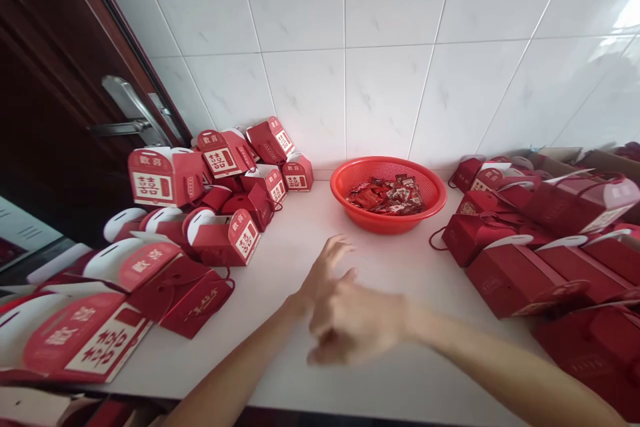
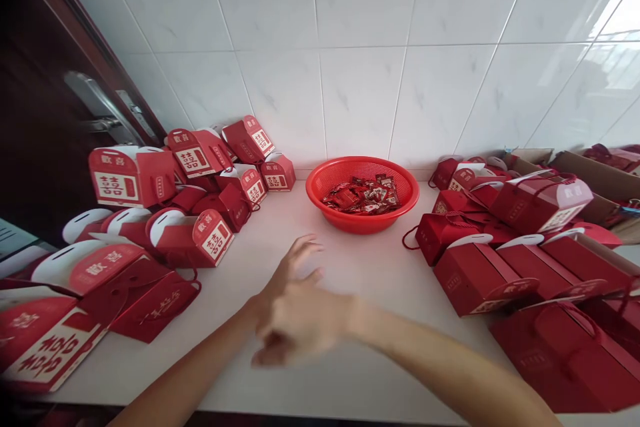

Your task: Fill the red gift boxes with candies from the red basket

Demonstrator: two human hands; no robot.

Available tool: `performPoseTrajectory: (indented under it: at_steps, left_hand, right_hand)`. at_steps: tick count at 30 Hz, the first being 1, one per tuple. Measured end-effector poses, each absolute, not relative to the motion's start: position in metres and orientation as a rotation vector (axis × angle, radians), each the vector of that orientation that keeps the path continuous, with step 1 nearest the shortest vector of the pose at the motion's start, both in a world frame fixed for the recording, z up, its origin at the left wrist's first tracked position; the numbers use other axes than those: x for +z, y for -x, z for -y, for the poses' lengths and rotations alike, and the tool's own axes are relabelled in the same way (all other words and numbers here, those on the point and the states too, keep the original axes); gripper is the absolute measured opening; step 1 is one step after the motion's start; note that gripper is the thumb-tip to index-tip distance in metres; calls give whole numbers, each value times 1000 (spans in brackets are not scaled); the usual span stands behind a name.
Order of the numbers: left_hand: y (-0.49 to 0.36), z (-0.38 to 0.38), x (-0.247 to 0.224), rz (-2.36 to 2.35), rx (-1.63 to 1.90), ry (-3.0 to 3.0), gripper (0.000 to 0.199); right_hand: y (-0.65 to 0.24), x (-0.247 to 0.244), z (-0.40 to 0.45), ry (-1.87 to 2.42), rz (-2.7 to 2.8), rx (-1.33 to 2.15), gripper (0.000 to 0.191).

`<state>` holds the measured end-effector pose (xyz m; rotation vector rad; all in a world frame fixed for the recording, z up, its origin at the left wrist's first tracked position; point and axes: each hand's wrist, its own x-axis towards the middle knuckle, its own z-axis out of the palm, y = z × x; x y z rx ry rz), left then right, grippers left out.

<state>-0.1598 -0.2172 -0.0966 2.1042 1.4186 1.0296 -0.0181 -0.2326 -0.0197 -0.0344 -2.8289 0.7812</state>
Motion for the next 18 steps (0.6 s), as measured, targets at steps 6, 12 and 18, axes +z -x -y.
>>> performPoseTrajectory:
  at_steps: [6,12,18]
  left_hand:
    - [192,218,-63,-1523,1102,-2278,20]
    - [254,268,-2,-1945,956,-2293,30]
    - [355,318,3,-2550,696,-1960,37]
  right_hand:
    - [38,-107,287,72,3005,391,34]
    - [32,-126,286,130,2972,427,30]
    - [37,-137,283,146,2936,533,37]
